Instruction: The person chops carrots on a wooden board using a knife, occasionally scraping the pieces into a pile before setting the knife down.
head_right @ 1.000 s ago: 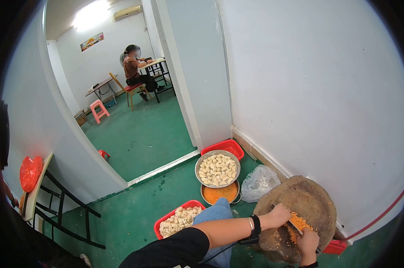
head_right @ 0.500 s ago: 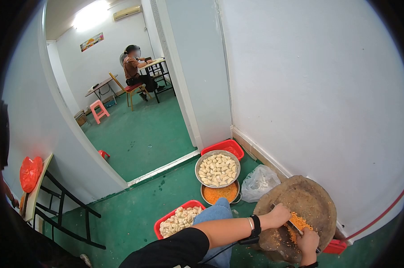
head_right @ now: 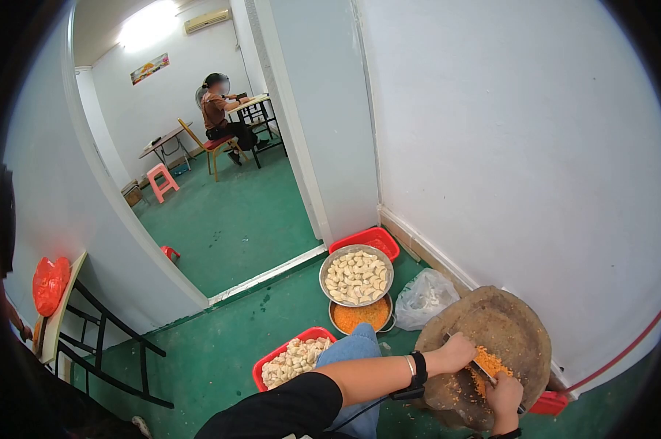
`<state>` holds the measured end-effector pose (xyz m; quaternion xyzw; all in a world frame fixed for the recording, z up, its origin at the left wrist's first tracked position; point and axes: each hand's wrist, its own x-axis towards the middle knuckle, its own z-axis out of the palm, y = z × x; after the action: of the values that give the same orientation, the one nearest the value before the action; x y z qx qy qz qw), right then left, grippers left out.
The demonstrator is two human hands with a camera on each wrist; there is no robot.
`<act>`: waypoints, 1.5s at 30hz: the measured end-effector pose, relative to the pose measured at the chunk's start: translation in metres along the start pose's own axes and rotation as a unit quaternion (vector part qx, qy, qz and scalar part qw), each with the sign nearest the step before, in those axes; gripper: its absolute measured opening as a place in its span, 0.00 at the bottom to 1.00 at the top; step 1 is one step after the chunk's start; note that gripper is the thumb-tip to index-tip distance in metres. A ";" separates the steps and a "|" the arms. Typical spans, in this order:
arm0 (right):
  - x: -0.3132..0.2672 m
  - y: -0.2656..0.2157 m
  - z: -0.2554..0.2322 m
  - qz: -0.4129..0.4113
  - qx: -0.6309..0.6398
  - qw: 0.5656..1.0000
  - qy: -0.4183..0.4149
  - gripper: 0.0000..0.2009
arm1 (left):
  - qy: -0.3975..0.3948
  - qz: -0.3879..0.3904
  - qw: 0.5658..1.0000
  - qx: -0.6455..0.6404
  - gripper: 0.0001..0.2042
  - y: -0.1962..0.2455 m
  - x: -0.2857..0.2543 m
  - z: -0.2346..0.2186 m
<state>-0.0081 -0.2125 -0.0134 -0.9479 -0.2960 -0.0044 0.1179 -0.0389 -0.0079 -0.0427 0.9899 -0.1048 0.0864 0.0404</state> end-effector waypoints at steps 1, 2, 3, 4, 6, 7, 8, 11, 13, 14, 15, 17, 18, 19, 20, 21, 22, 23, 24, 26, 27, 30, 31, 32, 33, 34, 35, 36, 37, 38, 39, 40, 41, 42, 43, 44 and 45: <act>0.000 0.000 0.000 0.001 0.000 1.000 -0.001 0.10 | 0.004 0.002 1.000 0.000 0.03 0.000 -0.001 -0.001; 0.000 0.000 0.000 0.001 0.000 1.000 -0.001 0.10 | 0.003 0.002 1.000 0.000 0.03 0.000 0.000 0.002; 0.000 0.000 0.000 -0.001 0.001 1.000 -0.002 0.10 | 0.021 0.004 1.000 -0.002 0.03 -0.001 0.000 0.006; 0.000 0.000 0.000 -0.003 0.002 1.000 -0.003 0.10 | 0.038 0.006 0.999 -0.004 0.03 -0.002 0.001 0.009; -0.001 -0.002 -0.003 -0.001 0.003 1.000 -0.002 0.10 | 0.042 0.007 0.999 -0.003 0.03 -0.002 0.001 0.010; -0.001 -0.003 -0.004 0.002 0.005 1.000 -0.001 0.10 | 0.046 0.007 0.999 -0.002 0.03 -0.002 0.001 0.010; -0.001 -0.003 -0.004 0.002 0.005 1.000 -0.001 0.10 | 0.046 0.007 0.999 -0.002 0.03 -0.002 0.001 0.010; 0.000 -0.002 -0.003 0.006 0.004 1.000 -0.005 0.10 | 0.042 0.009 0.999 -0.005 0.03 -0.002 0.002 0.010; 0.000 0.000 0.000 0.006 -0.004 1.000 -0.004 0.10 | 0.039 0.008 0.999 0.002 0.03 -0.002 0.002 0.012; 0.000 0.000 0.000 0.006 -0.004 1.000 -0.005 0.10 | 0.039 0.008 0.999 0.002 0.03 -0.002 0.002 0.012; 0.000 0.000 0.000 0.004 -0.001 1.000 -0.004 0.10 | 0.029 0.005 1.000 -0.002 0.03 -0.002 0.002 0.011; 0.000 0.000 0.000 0.004 0.000 1.000 -0.004 0.10 | 0.020 0.003 1.000 -0.006 0.03 -0.002 0.002 0.010; 0.000 0.000 0.000 0.003 0.002 1.000 -0.002 0.10 | 0.029 0.003 1.000 -0.004 0.04 -0.002 0.001 0.009; -0.001 0.000 -0.001 0.001 0.004 1.000 0.000 0.10 | 0.038 0.003 0.999 -0.001 0.04 -0.001 0.000 0.007; -0.001 0.000 0.000 0.002 0.004 1.000 0.001 0.10 | 0.038 0.003 0.999 -0.001 0.04 -0.001 0.000 0.007; 0.000 0.000 0.000 0.005 0.006 1.000 0.000 0.11 | 0.034 0.003 0.999 -0.005 0.04 -0.001 0.001 0.007; 0.000 0.001 0.001 0.008 0.008 1.000 0.000 0.12 | 0.029 0.003 1.000 -0.009 0.04 -0.001 0.001 0.007; 0.000 -0.001 0.000 0.009 0.008 1.000 0.001 0.12 | 0.029 0.003 1.000 -0.008 0.04 -0.002 0.000 0.005; 0.000 -0.002 -0.003 0.008 0.009 1.000 -0.001 0.12 | 0.026 0.004 1.000 -0.007 0.04 -0.002 -0.001 0.004; -0.001 -0.003 -0.004 0.009 0.010 1.000 -0.004 0.12 | 0.021 0.005 1.000 -0.006 0.04 0.000 -0.001 0.002; -0.001 -0.002 -0.003 0.011 0.011 1.000 -0.005 0.12 | 0.011 0.001 1.000 -0.006 0.04 0.001 -0.001 0.002; -0.001 0.000 0.000 0.009 0.009 1.000 -0.006 0.11 | -0.002 -0.003 1.000 -0.002 0.04 0.001 0.000 0.002; -0.001 0.001 0.000 0.004 0.004 1.000 -0.007 0.10 | -0.006 -0.003 1.000 -0.001 0.04 0.001 0.000 0.002; 0.000 0.000 0.000 0.003 0.004 1.000 -0.007 0.10 | -0.006 -0.003 1.000 0.000 0.04 0.000 0.000 0.001; 0.000 0.000 0.000 0.002 0.002 1.000 -0.006 0.10 | -0.004 -0.002 1.000 -0.006 0.03 0.000 -0.001 0.000; 0.000 0.000 0.000 0.001 0.000 1.000 -0.004 0.10 | -0.002 -0.001 1.000 -0.012 0.03 0.000 -0.002 -0.002; 0.000 0.000 0.000 0.000 0.000 1.000 -0.004 0.10 | -0.002 -0.002 1.000 -0.012 0.03 0.000 -0.001 0.000; 0.000 0.000 0.000 0.002 0.003 1.000 -0.005 0.10 | 0.006 -0.004 1.000 -0.009 0.03 0.000 -0.001 0.001; 0.000 0.000 0.000 0.004 0.006 1.000 -0.005 0.10 | 0.014 -0.006 1.000 -0.007 0.03 0.000 -0.001 0.003; -0.001 -0.001 0.000 0.004 0.007 1.000 -0.005 0.10 | 0.014 -0.006 1.000 -0.007 0.03 0.000 -0.001 0.005; -0.001 -0.001 0.000 0.004 0.005 1.000 -0.004 0.10 | 0.014 -0.005 1.000 -0.010 0.03 0.000 0.000 0.007; -0.001 -0.001 0.000 0.004 0.003 1.000 -0.002 0.10 | 0.015 -0.005 1.000 -0.014 0.03 -0.001 0.000 0.009; -0.001 -0.001 -0.001 0.004 0.004 1.000 -0.002 0.10 | 0.015 -0.005 1.000 -0.014 0.03 -0.001 0.000 0.009; -0.002 -0.002 -0.002 0.004 0.003 1.000 0.001 0.10 | 0.014 -0.004 1.000 -0.019 0.03 -0.001 0.000 0.008; -0.002 -0.002 -0.002 0.003 0.002 1.000 0.003 0.09 | 0.014 -0.003 1.000 -0.024 0.03 -0.001 0.000 0.008; -0.002 -0.003 -0.004 0.003 0.002 1.000 0.003 0.09 | 0.014 -0.003 1.000 -0.024 0.03 -0.002 0.000 0.009; -0.002 -0.005 -0.005 0.004 0.002 1.000 0.002 0.09 | 0.016 -0.003 1.000 -0.020 0.03 -0.001 0.000 0.011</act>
<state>-0.0124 -0.2114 -0.0074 -0.9489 -0.2918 -0.0048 0.1205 -0.0367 -0.0076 -0.0532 0.9877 -0.1030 0.1001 0.0620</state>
